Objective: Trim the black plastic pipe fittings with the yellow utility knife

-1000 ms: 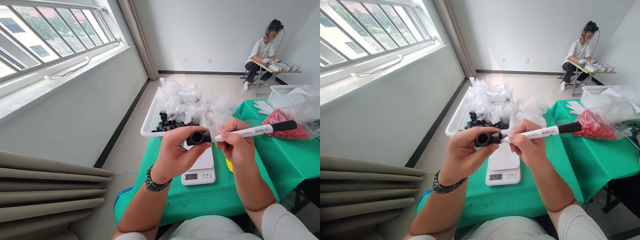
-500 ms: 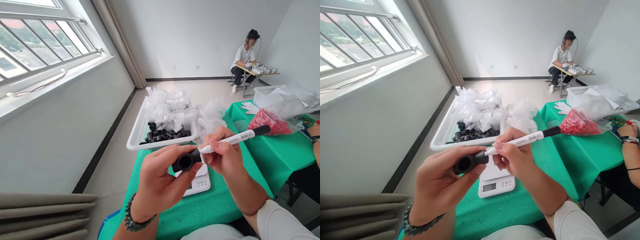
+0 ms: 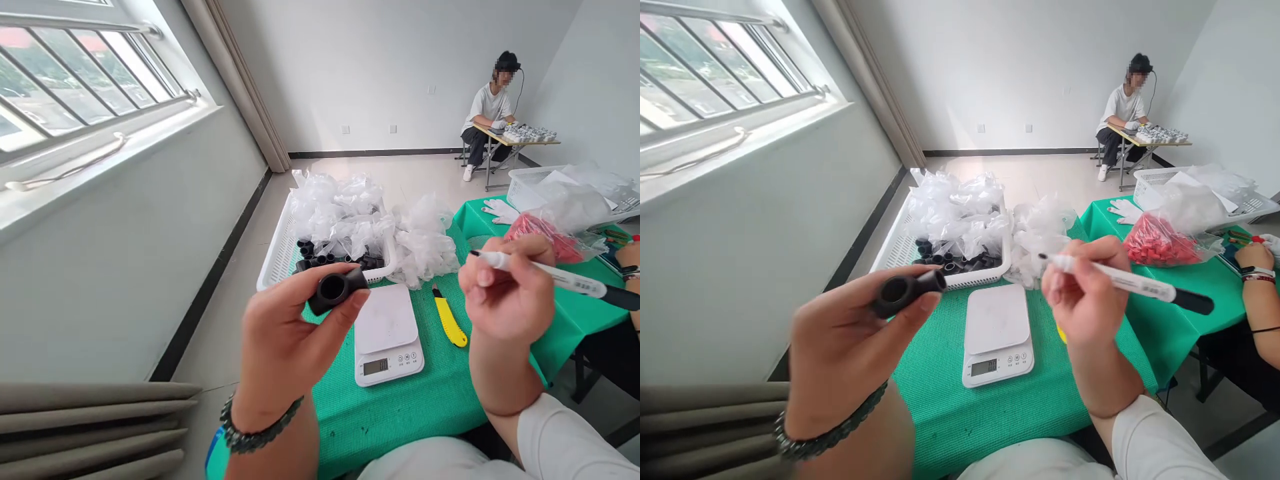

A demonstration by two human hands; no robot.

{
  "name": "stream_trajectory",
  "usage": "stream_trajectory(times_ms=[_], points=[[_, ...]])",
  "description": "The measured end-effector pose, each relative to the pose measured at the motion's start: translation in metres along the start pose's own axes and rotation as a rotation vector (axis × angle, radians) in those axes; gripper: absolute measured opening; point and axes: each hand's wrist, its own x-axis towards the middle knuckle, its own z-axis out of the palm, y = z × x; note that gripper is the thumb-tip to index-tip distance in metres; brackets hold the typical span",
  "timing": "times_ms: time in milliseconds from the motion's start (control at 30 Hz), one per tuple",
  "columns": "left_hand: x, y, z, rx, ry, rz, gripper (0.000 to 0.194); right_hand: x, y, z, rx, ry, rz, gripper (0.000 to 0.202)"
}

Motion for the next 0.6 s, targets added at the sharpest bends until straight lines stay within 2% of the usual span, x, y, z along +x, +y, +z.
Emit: stream_trajectory(times_ms=[100, 167, 233, 267, 300, 400, 500, 567, 600], points=[[-0.014, 0.014, -0.017, 0.007, 0.024, 0.007, 0.016, 0.005, -0.015, -0.013, -0.146, 0.113, -0.18, 0.011], [-0.022, 0.015, -0.02, 0.0, -0.082, 0.035, 0.016, 0.006, -0.017, -0.022, -0.266, 0.174, -0.371, 0.009], [-0.033, 0.003, -0.012, 0.01, -0.184, 0.044, 0.014, 0.005, -0.009, -0.036, -0.434, 0.146, -0.469, 0.009], [-0.039, -0.009, -0.005, 0.018, -0.205, 0.017, 0.014, 0.004, -0.001, -0.046, -0.556, 0.041, -0.443, 0.01], [-0.047, -0.023, 0.005, 0.04, -0.159, -0.021, 0.015, 0.002, 0.009, -0.056, -0.689, -0.083, -0.391, 0.012], [-0.073, -0.07, 0.034, 0.134, 0.143, -0.138, 0.02, -0.011, 0.049, -0.095, -0.927, -0.577, -0.182, 0.014], [-0.097, -0.106, 0.053, 0.201, 0.162, -0.184, 0.024, -0.031, 0.085, -0.128, -0.991, -0.806, -0.092, 0.02], [-0.108, -0.118, 0.059, 0.208, 0.124, -0.186, 0.025, -0.042, 0.098, -0.141, -1.17, -0.835, 0.054, 0.037], [-0.111, -0.122, 0.061, 0.208, 0.114, -0.185, 0.024, -0.046, 0.101, -0.144, -1.258, -0.909, 0.132, 0.04]])
